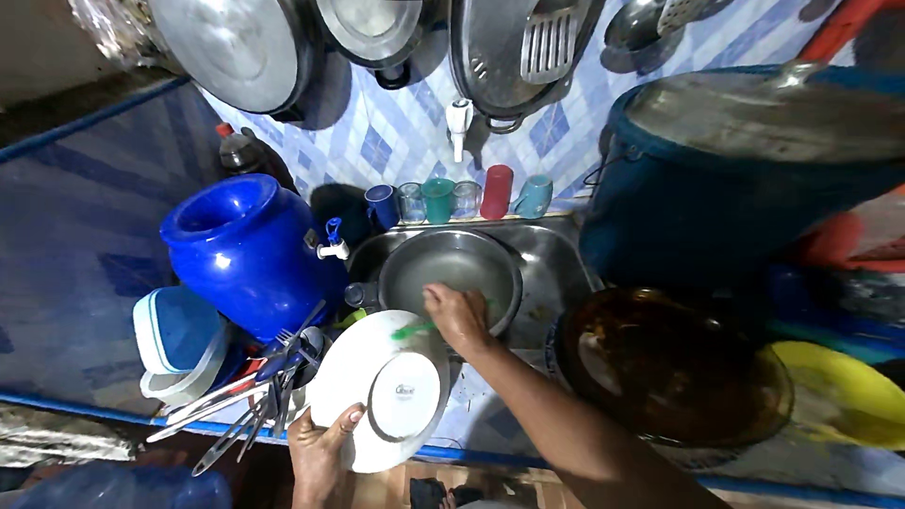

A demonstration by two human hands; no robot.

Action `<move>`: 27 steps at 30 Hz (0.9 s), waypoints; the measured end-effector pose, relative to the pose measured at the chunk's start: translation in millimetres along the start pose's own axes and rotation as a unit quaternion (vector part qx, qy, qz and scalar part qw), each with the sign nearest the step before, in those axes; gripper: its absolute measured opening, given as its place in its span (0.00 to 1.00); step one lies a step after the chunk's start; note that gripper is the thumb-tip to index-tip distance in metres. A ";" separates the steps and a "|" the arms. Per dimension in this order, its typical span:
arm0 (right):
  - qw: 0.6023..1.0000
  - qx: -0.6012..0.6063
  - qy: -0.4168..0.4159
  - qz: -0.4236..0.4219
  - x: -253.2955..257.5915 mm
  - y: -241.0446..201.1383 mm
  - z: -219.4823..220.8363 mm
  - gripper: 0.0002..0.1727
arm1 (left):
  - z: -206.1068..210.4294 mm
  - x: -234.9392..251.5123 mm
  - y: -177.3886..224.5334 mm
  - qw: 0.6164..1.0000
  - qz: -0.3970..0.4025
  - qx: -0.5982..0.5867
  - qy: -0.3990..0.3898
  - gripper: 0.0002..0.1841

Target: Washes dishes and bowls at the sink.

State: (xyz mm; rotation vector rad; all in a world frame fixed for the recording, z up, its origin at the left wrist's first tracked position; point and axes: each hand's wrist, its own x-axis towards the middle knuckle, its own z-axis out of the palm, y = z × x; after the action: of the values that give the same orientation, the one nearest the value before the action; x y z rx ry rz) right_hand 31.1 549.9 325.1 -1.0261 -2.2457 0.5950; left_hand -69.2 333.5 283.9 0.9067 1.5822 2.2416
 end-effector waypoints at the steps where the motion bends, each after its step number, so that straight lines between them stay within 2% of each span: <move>1: 0.999 0.015 0.018 -0.048 0.7 -19.5 -1.6 0.16 | 2.5 0.9 2.3 1.000 0.004 0.008 -0.014 0.11; 3: 0.984 0.025 0.081 -0.158 5.7 -38.7 3.4 0.12 | 7.2 2.8 5.1 0.998 0.022 0.031 -0.048 0.12; 4: 0.980 0.024 0.087 -0.176 9.0 -36.2 2.4 0.12 | 8.8 3.1 6.5 0.997 0.027 0.038 -0.056 0.12; 8: 0.999 -0.029 -0.011 -0.035 22.2 17.6 -16.1 0.17 | 6.9 1.4 8.6 0.998 0.012 0.036 -0.043 0.11; 10: 0.999 -0.035 -0.006 -0.016 17.9 18.7 -12.8 0.17 | 5.3 -0.4 9.0 0.998 0.011 0.042 -0.043 0.11; 12: 0.995 -0.003 0.053 -0.084 6.8 -10.2 -6.4 0.15 | 7.9 0.3 10.8 0.997 0.021 0.056 -0.058 0.11; 15: 0.960 0.026 0.138 -0.244 4.7 -39.6 1.6 0.10 | 14.8 3.0 16.9 0.990 0.050 0.092 -0.096 0.13; 17: 0.962 0.011 0.132 -0.237 14.6 -28.9 -8.5 0.10 | 17.7 4.0 19.5 0.989 0.052 0.098 -0.102 0.13; 20: 0.985 -0.034 0.090 -0.141 27.6 -1.4 -25.5 0.13 | 21.9 2.6 22.0 0.991 0.039 0.097 -0.088 0.13; 21: 0.980 -0.036 0.117 -0.156 23.7 -3.4 -22.9 0.12 | 23.2 4.1 23.5 0.990 0.036 0.099 -0.091 0.13; 23: 0.949 -0.009 0.181 -0.256 3.7 -26.7 -12.9 0.09 | 28.2 7.2 26.6 0.987 0.045 0.118 -0.103 0.13; 25: 0.916 0.022 0.180 -0.357 -12.3 -45.2 -7.6 0.07 | 31.7 8.2 28.9 0.976 0.070 0.173 -0.115 0.14; 27: 0.913 0.020 0.197 -0.356 -2.2 -36.5 -11.7 0.08 | 33.6 10.6 31.2 0.978 0.065 0.158 -0.123 0.14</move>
State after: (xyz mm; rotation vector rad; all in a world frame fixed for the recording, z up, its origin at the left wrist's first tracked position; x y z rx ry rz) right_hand 21.2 527.9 355.0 -0.2153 -2.0236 0.0952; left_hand -52.2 352.8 323.3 1.3508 1.8350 1.8915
